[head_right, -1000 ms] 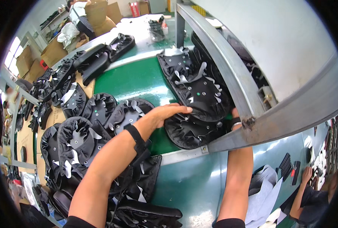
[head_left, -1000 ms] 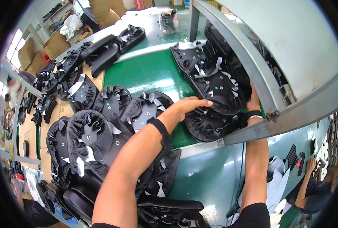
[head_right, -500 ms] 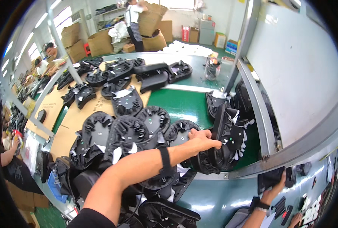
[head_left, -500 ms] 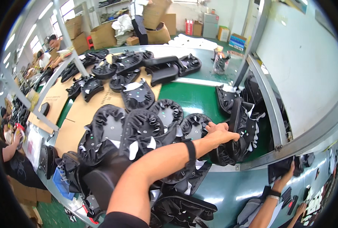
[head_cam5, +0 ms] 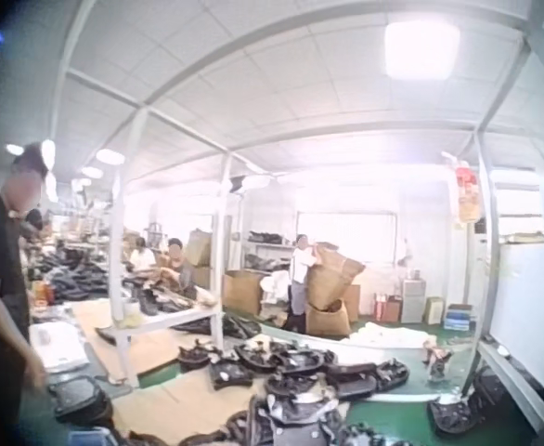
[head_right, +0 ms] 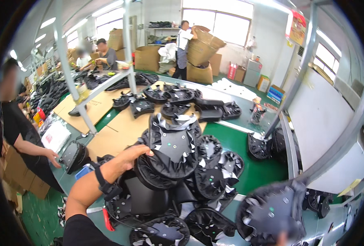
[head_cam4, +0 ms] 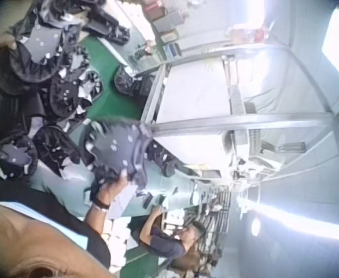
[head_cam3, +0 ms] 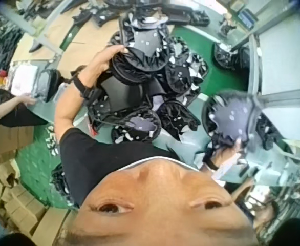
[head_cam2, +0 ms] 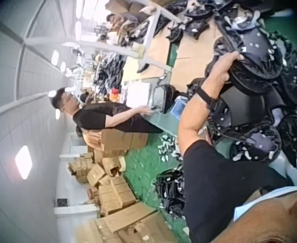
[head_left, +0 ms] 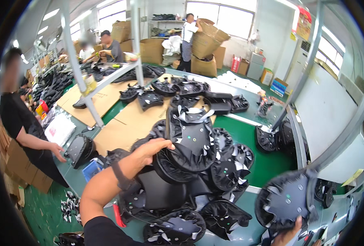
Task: The person trims and finishes bicycle seat covers using a utility knife and pliers.
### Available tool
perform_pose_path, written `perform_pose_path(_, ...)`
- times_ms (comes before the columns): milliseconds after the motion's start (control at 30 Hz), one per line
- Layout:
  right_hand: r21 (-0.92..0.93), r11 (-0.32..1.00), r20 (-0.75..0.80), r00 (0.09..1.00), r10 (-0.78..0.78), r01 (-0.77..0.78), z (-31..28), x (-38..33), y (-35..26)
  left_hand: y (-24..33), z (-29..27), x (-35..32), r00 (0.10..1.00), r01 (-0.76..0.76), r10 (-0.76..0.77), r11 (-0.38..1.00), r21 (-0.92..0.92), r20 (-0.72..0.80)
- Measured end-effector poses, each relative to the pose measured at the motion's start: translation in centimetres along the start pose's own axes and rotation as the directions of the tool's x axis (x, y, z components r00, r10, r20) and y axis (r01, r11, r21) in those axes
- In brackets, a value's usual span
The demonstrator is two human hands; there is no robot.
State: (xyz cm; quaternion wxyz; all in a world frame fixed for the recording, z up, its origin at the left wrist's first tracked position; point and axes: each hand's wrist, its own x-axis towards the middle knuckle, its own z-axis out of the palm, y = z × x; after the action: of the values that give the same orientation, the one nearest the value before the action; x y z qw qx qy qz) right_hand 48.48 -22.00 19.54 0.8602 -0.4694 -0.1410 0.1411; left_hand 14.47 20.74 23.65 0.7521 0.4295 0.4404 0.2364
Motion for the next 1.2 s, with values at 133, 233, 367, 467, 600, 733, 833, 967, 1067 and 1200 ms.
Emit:
perform_pose_path(133, -0.627, 0.419, 0.339, 0.714, -0.613, 0.657, 11.5, 0.4, 6.6, -3.7, -4.1, 1.1, 0.961, 0.276, -0.275, 0.944, -0.181, 0.029)
perform_pose_path(233, -0.411, -0.252, 0.876, 0.303, -0.375, 0.876, 23.8, -3.0, 7.7, -3.3, -5.6, -1.8, 0.976, 0.132, -0.111, 0.986, 0.103, -0.187)
perform_pose_path(367, -0.184, -0.33, 0.978, 0.206, 0.034, 0.926, 29.1, -4.8, 10.3, -2.9, -9.7, -5.1, 0.992, -0.121, 0.123, 0.989, 0.088, -0.018)
perform_pose_path(467, -0.251, -0.218, 0.955, 0.278, 0.104, 0.943, 33.6, -4.7, 9.4, -3.5, -12.6, -6.9, 0.965, -0.233, 0.223, 0.97, 0.063, 0.141)
perform_pose_path(600, -0.515, -0.003, 0.85, 0.51, 0.13, 0.857, 38.4, -3.5, 8.2, -4.2, -14.6, -6.0, 0.942, -0.291, 0.273, 0.954, 0.071, 0.195)
perform_pose_path(733, -0.416, 0.081, 0.899, 0.397, 0.187, 0.906, 40.3, -4.9, 11.7, -2.1, -15.7, -5.2, 0.897, -0.357, 0.34, 0.934, 0.009, 0.282)
perform_pose_path(833, -0.602, -0.208, 0.771, 0.629, 0.101, 0.771, 36.5, -3.0, 14.8, -2.3, -17.1, -4.6, 0.883, -0.367, 0.368, 0.928, -0.061, 0.292)
perform_pose_path(967, -0.816, -0.115, 0.512, 0.8, 0.312, 0.566, 30.5, -2.0, 16.8, -2.6, -20.2, -4.5, 0.942, -0.282, 0.286, 0.958, -0.043, 0.179)
perform_pose_path(1067, -0.813, -0.137, 0.392, 0.707, 0.588, 0.565, 30.2, -1.0, 13.0, -2.3, -19.2, -4.0, 0.926, -0.297, 0.301, 0.954, -0.053, 0.229)
perform_pose_path(1200, -0.848, 0.028, 0.48, 0.744, 0.465, 0.53, 23.3, 2.0, 13.6, -1.4, -14.6, -3.5, 0.889, -0.288, 0.309, 0.951, -0.112, 0.337)
